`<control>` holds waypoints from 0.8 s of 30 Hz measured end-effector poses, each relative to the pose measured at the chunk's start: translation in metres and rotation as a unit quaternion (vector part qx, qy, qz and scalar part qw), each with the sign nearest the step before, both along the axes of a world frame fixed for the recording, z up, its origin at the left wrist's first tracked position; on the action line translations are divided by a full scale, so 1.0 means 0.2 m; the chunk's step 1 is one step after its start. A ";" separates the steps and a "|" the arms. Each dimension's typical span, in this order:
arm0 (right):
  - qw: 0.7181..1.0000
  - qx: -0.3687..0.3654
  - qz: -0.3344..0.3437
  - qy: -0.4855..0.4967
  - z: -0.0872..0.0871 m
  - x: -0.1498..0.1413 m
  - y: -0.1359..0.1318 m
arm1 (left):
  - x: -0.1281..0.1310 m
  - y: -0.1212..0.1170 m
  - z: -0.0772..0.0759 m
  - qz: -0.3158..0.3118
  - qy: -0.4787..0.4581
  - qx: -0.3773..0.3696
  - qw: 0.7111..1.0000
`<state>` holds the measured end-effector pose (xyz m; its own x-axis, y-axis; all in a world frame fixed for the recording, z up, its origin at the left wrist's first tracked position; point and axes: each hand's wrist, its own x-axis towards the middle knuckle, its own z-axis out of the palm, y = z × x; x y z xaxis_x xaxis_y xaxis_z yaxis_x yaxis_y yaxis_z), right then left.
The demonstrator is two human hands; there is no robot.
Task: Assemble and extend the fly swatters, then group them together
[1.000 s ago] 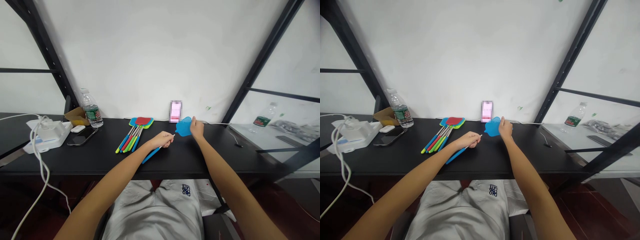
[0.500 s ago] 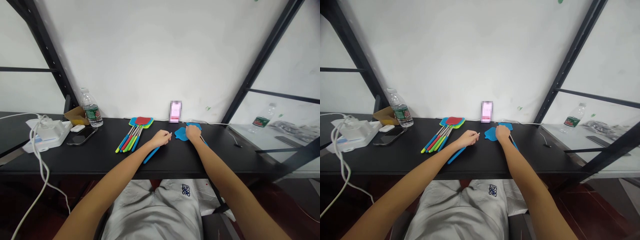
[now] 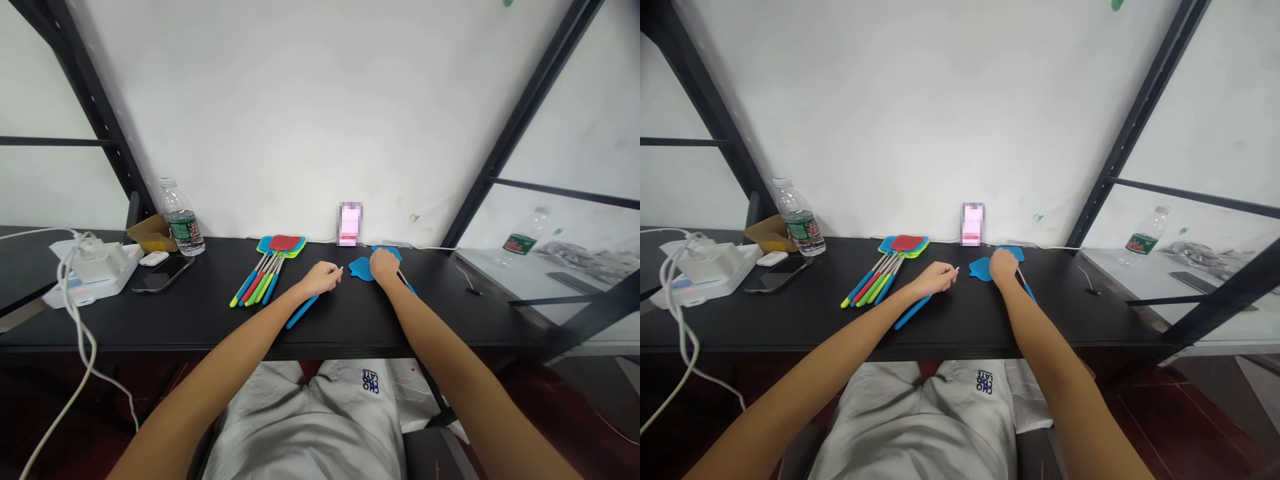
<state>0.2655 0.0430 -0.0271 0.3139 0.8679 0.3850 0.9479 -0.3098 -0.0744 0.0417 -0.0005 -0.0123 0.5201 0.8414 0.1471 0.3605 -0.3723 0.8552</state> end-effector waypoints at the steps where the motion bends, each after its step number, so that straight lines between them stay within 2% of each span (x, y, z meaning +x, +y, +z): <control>1: 1.000 0.019 -0.003 -0.007 -0.01 0.00 0.00 | 0.00 0.00 0.00 0.002 0.003 0.007 1.000; 6: 0.995 0.079 0.036 -0.039 0.03 -0.04 -0.03 | -0.01 -0.01 0.00 0.028 0.036 0.085 0.995; 11: 0.984 0.107 0.129 -0.065 0.08 -0.15 -0.10 | -0.04 0.00 0.02 0.106 0.113 0.211 0.965; 18: 0.939 0.084 0.311 -0.122 0.09 -0.33 -0.19 | -0.05 0.01 0.04 0.158 0.175 0.229 0.945; 24: 0.911 0.006 0.379 -0.162 0.09 -0.37 -0.22 | -0.05 0.00 0.03 0.158 0.202 0.220 0.941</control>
